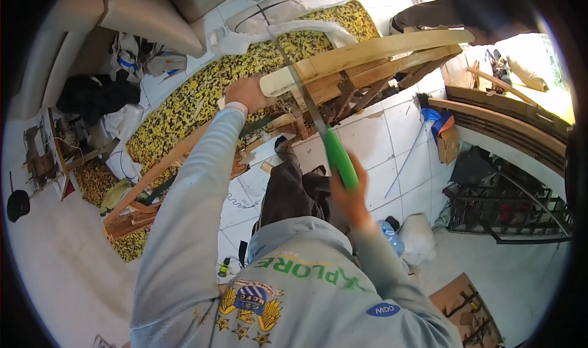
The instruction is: The person uses a green-handled hand saw to cut a piece of light-colored wood clamped to a wooden workbench. The person holds the wood steady with their left hand while sawing with their right hand. The task is performed in a workshop setting with various tools and materials visible in the background.
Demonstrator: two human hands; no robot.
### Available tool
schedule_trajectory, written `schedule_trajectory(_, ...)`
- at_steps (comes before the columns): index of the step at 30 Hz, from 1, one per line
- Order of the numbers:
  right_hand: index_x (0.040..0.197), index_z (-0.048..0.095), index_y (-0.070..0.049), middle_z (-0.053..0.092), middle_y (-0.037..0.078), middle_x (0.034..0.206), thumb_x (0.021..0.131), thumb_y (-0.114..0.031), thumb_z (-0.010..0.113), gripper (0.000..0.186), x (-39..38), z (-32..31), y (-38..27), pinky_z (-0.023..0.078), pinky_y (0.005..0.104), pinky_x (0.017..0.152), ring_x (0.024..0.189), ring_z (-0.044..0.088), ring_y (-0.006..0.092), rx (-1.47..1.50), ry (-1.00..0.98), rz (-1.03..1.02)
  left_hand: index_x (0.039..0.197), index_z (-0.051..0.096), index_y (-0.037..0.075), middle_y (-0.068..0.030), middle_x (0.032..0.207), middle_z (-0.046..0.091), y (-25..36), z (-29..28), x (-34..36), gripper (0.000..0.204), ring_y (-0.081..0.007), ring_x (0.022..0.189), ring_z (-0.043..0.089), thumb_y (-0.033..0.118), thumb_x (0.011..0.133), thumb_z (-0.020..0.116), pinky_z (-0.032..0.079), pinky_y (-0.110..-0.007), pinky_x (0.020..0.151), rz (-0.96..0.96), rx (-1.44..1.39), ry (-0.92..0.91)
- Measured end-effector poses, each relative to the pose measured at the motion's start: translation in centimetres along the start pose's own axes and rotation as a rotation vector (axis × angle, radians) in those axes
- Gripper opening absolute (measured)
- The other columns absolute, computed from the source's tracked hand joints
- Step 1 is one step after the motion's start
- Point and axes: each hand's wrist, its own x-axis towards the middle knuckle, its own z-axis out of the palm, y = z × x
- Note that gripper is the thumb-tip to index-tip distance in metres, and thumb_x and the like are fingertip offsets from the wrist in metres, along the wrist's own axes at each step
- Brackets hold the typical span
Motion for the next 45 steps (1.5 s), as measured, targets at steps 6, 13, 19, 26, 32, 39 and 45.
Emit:
schedule_trajectory(6,0.131,0.071,0.005,0.080,0.016,0.101,0.093,0.003,0.062,0.040,0.2,0.7,1.8,0.059,0.0348,0.082,0.087,0.077,0.0231,-0.106,0.000,0.023,0.126,0.069,0.013,-0.0208,0.111,0.080,0.9,0.5,-0.2,0.070,-0.0411,0.103,0.077,0.061,0.077,0.082,0.061,-0.054,0.092,-0.028,0.004,-0.005)
schedule_trajectory(13,0.120,0.071,0.002,0.076,0.023,0.098,0.091,0.003,0.065,0.030,8.7,5.6,-0.2,0.058,0.0419,0.078,0.088,0.075,0.0395,-0.009,-0.026,0.009,0.130,0.070,0.017,-0.0160,0.115,0.081,0.5,-0.1,0.8,0.073,-0.0391,0.106,0.077,0.067,0.078,0.081,0.060,-0.053,0.094,0.005,0.036,-0.035)
schedule_trajectory(19,0.141,0.069,0.001,0.077,0.021,0.131,0.088,0.007,0.061,0.054,-4.7,-3.9,-3.7,0.060,0.0359,0.096,0.111,0.080,0.0297,-0.094,-0.094,0.007,0.129,0.071,0.015,-0.0168,0.115,0.081,1.5,-0.8,-0.5,0.070,-0.0386,0.107,0.077,0.062,0.078,0.082,0.059,-0.053,0.096,-0.052,0.004,-0.046)
schedule_trajectory(26,0.110,0.071,0.005,0.072,0.032,0.090,0.090,-0.014,0.069,0.028,19.7,10.3,1.5,0.057,0.0512,0.077,0.089,0.071,0.0519,-0.142,-0.096,0.045,0.128,0.071,0.013,-0.0190,0.111,0.080,1.1,0.3,0.9,0.079,-0.0398,0.102,0.077,0.068,0.072,0.080,0.061,-0.052,0.091,0.006,0.005,-0.006)
schedule_trajectory(32,0.108,0.069,0.009,0.071,0.014,0.079,0.093,-0.021,0.069,0.033,19.8,9.7,2.3,0.055,0.0426,0.070,0.073,0.070,0.0266,0.267,-0.321,0.107,0.126,0.072,0.014,-0.0183,0.111,0.081,0.3,0.6,0.2,0.077,-0.0394,0.102,0.077,0.067,0.072,0.080,0.061,-0.053,0.091,-0.014,-0.002,0.034)
schedule_trajectory(39,0.112,0.070,0.005,0.068,0.008,0.079,0.096,-0.011,0.068,0.022,13.8,7.0,3.2,0.051,0.0370,0.068,0.073,0.063,0.0146,0.262,-0.190,0.165,0.122,0.075,0.015,-0.0193,0.112,0.080,-0.2,0.9,1.0,0.072,-0.0404,0.103,0.076,0.066,0.072,0.083,0.059,-0.053,0.092,0.066,0.008,0.104)
schedule_trajectory(45,0.134,0.069,0.005,0.071,0.005,0.089,0.100,0.001,0.061,0.036,-4.7,-3.7,-1.7,0.049,0.0271,0.067,0.076,0.059,0.0080,0.051,-0.118,0.105,0.123,0.076,0.018,-0.0169,0.115,0.081,0.1,0.4,0.0,0.068,-0.0383,0.106,0.077,0.063,0.073,0.085,0.059,-0.052,0.095,0.006,-0.004,0.075)
